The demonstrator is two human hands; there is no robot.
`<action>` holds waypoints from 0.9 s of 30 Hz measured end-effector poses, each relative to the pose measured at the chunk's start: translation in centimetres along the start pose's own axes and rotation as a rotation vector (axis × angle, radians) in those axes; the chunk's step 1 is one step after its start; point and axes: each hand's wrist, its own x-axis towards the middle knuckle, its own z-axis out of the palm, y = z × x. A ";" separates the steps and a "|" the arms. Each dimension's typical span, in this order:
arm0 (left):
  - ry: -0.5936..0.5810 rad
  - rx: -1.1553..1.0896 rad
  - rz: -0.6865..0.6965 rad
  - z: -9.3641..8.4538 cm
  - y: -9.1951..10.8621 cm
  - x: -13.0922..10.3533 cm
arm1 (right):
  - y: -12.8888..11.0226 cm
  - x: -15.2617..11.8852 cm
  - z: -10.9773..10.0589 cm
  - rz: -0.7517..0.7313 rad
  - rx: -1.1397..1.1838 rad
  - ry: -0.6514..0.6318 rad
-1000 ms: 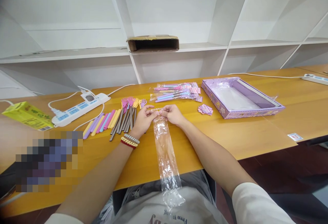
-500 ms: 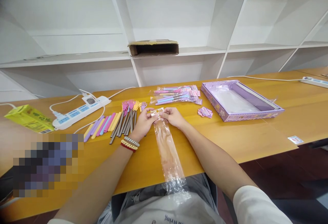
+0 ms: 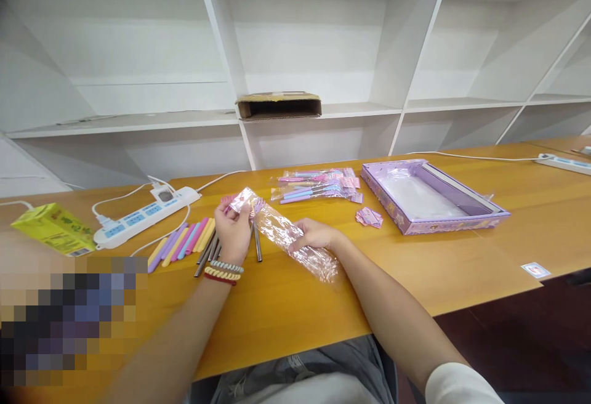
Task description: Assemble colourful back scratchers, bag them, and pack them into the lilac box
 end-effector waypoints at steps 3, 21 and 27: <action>0.093 -0.009 0.030 -0.5 0.4 0.6 | 0.3 0.2 -0.6 -0.028 -0.036 0.090; -0.178 0.438 0.173 -0.2 0.0 -0.5 | -3.1 -4.8 -9.3 -0.413 0.171 1.289; -0.269 0.551 0.355 0.1 0.4 -1.3 | -3.6 -12.2 -19.6 0.276 -0.601 1.368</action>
